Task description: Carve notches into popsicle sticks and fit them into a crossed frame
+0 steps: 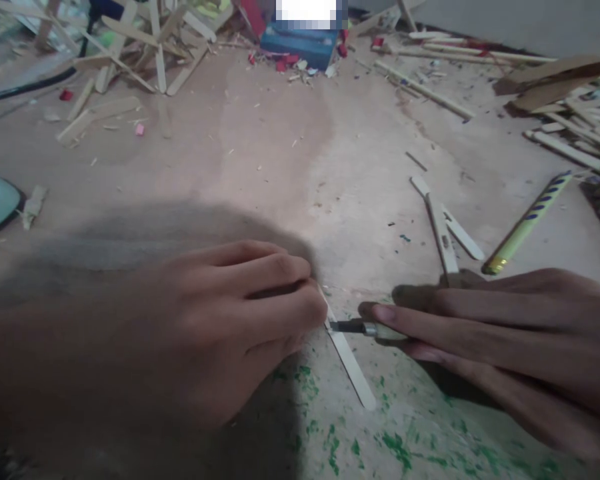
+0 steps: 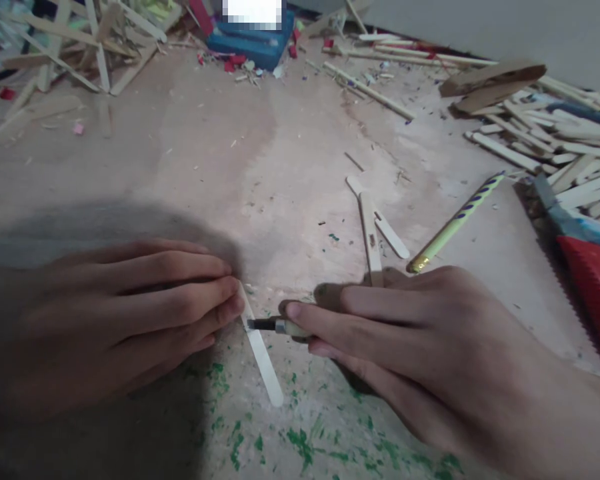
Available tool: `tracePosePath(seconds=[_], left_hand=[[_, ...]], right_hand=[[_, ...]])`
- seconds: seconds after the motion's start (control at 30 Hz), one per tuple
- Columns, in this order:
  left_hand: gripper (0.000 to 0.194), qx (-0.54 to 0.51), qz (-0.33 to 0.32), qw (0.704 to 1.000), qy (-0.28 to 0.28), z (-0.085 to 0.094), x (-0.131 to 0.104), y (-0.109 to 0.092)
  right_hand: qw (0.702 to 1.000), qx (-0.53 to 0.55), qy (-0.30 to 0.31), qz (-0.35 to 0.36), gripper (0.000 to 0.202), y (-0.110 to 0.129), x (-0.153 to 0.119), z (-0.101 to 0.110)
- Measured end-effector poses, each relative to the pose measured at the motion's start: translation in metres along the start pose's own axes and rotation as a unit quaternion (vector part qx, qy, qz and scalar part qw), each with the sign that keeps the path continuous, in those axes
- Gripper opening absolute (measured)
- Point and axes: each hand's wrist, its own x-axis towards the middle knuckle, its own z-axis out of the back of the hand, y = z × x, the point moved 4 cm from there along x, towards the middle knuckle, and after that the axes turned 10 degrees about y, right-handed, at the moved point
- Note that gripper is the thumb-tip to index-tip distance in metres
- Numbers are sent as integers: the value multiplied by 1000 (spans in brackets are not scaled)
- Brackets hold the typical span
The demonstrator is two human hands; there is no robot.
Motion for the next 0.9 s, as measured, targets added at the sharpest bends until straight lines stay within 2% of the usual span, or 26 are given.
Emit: tracePosePath(seconds=[0.2,0.4,0.63,0.9], left_hand=[[23,7,-35,999,11,4,2,0],[25,14,-51,999,15,4,3,1],[24,42,-53,998,15,2,1,2],[28,39,-54,998,16,-3,-2,1]], right_hand=[[998,-37,17,38,45,0,2,-7],[999,-16,-31,-6,41,2,-2,-1],[999,1,-41,-24,36,2,-3,4],[999,9,-32,-15,42,2,-4,2]])
